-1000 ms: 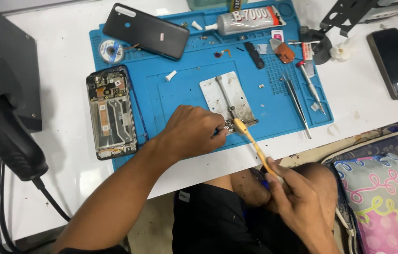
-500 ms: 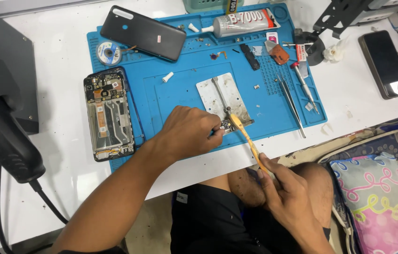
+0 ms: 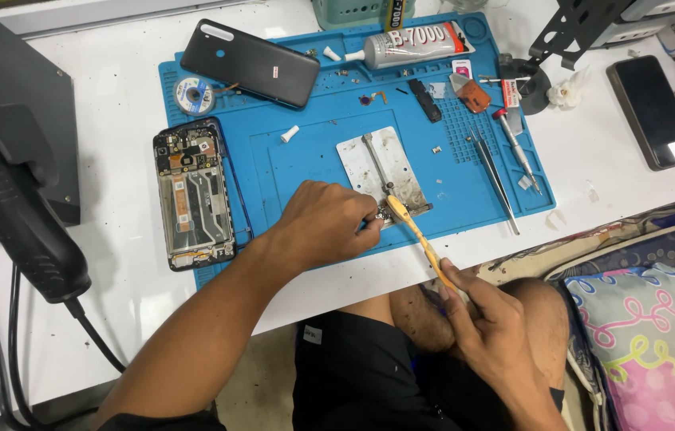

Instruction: Repairing a mobile phone motherboard by soldering and cleaning components

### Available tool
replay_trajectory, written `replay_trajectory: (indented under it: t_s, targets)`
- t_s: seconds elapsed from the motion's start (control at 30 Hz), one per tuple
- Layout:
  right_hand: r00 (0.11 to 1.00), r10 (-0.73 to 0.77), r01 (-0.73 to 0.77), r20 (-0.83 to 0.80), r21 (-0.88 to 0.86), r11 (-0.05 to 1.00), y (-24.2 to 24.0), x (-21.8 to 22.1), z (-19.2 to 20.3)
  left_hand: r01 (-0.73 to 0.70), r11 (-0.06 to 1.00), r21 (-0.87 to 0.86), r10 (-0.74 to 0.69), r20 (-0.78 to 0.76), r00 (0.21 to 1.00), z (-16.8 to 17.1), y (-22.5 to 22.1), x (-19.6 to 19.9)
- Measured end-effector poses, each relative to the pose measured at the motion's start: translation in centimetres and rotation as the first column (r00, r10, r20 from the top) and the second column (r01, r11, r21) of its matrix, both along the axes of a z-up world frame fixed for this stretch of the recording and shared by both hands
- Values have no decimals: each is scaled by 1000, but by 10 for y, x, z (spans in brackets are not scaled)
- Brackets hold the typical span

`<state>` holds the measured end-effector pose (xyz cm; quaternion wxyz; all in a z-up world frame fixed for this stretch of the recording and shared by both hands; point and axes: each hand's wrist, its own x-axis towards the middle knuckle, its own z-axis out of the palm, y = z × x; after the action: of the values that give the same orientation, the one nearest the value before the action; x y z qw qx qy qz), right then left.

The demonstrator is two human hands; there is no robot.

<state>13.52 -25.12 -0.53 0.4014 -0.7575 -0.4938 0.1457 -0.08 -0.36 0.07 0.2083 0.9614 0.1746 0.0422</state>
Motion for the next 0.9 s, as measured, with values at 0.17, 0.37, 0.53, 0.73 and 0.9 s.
replay_trajectory:
  t_s: [0.17, 0.37, 0.53, 0.73, 0.9]
  targets:
    - [998, 27, -29, 52, 33, 999, 18, -9, 3, -12, 1000, 16, 12, 19, 1000, -5, -1, 0]
    - [999, 41, -43, -29, -88, 995, -1, 8, 11, -26, 999, 20, 24, 83, 996, -14, 1, -2]
    - [996, 51, -47, 77, -57, 997, 10, -1, 18, -3, 999, 45, -5, 165, 986, -17, 1, -1]
    - [994, 98, -101, 47, 68, 993, 38, -14, 19, 55, 994, -99, -22, 307, 951, -5, 4, -3]
    - [997, 60, -59, 54, -18, 998, 9, 2, 20, 17, 1000, -26, -11, 225, 974, -15, 4, -2]
